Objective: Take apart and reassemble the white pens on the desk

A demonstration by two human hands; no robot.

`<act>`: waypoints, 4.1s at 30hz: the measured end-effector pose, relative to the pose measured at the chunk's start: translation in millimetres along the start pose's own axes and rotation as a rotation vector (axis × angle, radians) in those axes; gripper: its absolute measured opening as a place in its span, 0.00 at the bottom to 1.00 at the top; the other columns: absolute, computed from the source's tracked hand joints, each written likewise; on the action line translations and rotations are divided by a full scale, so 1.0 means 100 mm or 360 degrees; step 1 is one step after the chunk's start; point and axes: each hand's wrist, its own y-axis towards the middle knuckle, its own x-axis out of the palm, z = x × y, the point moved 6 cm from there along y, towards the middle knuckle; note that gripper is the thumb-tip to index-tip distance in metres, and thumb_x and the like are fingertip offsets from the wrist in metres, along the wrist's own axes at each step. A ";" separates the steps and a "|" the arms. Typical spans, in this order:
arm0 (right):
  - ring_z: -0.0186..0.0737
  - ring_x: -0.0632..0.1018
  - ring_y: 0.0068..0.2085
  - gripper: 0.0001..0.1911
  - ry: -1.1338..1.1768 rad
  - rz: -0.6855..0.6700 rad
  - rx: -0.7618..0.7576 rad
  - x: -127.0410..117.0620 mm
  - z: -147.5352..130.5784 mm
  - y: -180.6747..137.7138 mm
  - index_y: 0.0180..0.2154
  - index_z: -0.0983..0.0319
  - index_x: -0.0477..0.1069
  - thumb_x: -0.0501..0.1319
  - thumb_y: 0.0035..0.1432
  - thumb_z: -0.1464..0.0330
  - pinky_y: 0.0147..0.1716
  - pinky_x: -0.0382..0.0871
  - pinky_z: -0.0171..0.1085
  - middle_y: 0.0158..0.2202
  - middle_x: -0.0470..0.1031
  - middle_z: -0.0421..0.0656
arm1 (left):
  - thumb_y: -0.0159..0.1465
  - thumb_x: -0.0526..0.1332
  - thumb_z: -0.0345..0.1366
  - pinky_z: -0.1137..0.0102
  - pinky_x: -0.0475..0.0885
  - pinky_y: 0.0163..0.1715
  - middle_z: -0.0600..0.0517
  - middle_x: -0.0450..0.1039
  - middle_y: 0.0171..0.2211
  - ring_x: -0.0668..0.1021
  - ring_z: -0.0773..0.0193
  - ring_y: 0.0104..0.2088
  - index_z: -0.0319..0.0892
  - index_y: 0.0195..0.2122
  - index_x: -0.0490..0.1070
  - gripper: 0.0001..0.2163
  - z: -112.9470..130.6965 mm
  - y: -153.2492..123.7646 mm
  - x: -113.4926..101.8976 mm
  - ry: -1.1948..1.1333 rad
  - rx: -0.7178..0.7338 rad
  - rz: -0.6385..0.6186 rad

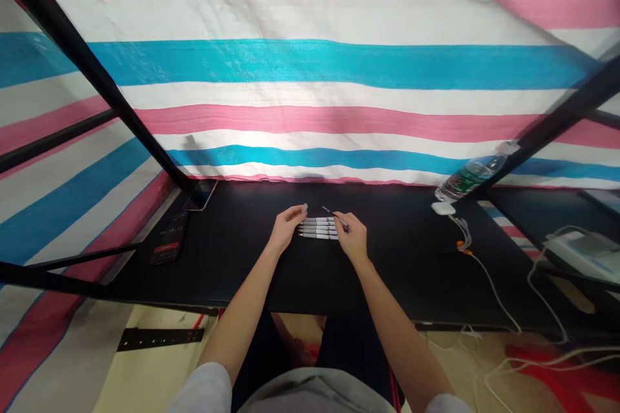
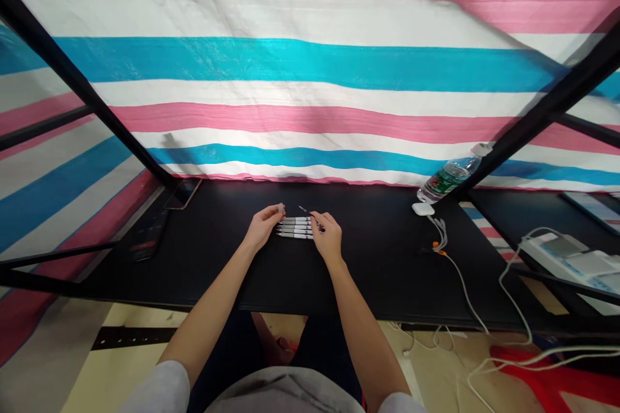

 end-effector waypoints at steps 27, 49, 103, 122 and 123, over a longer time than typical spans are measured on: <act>0.40 0.72 0.34 0.13 -0.0189 -0.0185 -0.0233 0.12 0.03 -0.03 0.42 0.57 0.79 0.56 0.62 0.68 0.41 0.69 0.41 0.31 0.74 0.43 | 0.54 0.69 0.43 0.71 0.68 0.32 0.54 0.72 0.24 0.73 0.68 0.26 0.39 0.35 0.73 0.14 0.10 -0.04 0.05 0.0244 0.0113 -0.0017; 0.39 0.74 0.40 0.12 -0.0019 -0.0258 -0.0295 0.15 -0.11 -0.06 0.46 0.60 0.71 0.55 0.61 0.70 0.42 0.72 0.39 0.42 0.68 0.47 | 0.54 0.69 0.45 0.73 0.69 0.25 0.55 0.72 0.22 0.73 0.69 0.22 0.39 0.32 0.69 0.15 0.14 -0.09 0.16 0.0212 0.0086 -0.0180; 0.33 0.73 0.20 0.15 0.0992 -0.0117 0.0794 0.15 0.25 -0.01 0.29 0.61 0.73 0.69 0.45 0.57 0.24 0.70 0.34 0.18 0.72 0.37 | 0.57 0.65 0.50 0.76 0.58 0.20 0.58 0.63 0.18 0.64 0.73 0.18 0.40 0.23 0.61 0.19 0.05 -0.05 0.05 0.0526 0.0080 -0.0065; 0.35 0.75 0.24 0.20 0.1373 -0.0102 0.1043 0.22 0.37 -0.03 0.33 0.61 0.73 0.70 0.44 0.54 0.17 0.65 0.30 0.26 0.77 0.43 | 0.50 0.71 0.38 0.74 0.67 0.27 0.56 0.70 0.26 0.71 0.71 0.25 0.40 0.35 0.70 0.15 0.13 -0.06 0.13 0.0198 0.0106 -0.0132; 0.36 0.75 0.24 0.20 0.1378 -0.0088 0.1054 0.21 0.37 -0.03 0.33 0.61 0.73 0.70 0.44 0.54 0.16 0.64 0.30 0.26 0.78 0.43 | 0.50 0.71 0.39 0.74 0.66 0.26 0.55 0.70 0.27 0.71 0.72 0.24 0.40 0.36 0.70 0.16 0.14 -0.06 0.13 0.0195 0.0114 -0.0123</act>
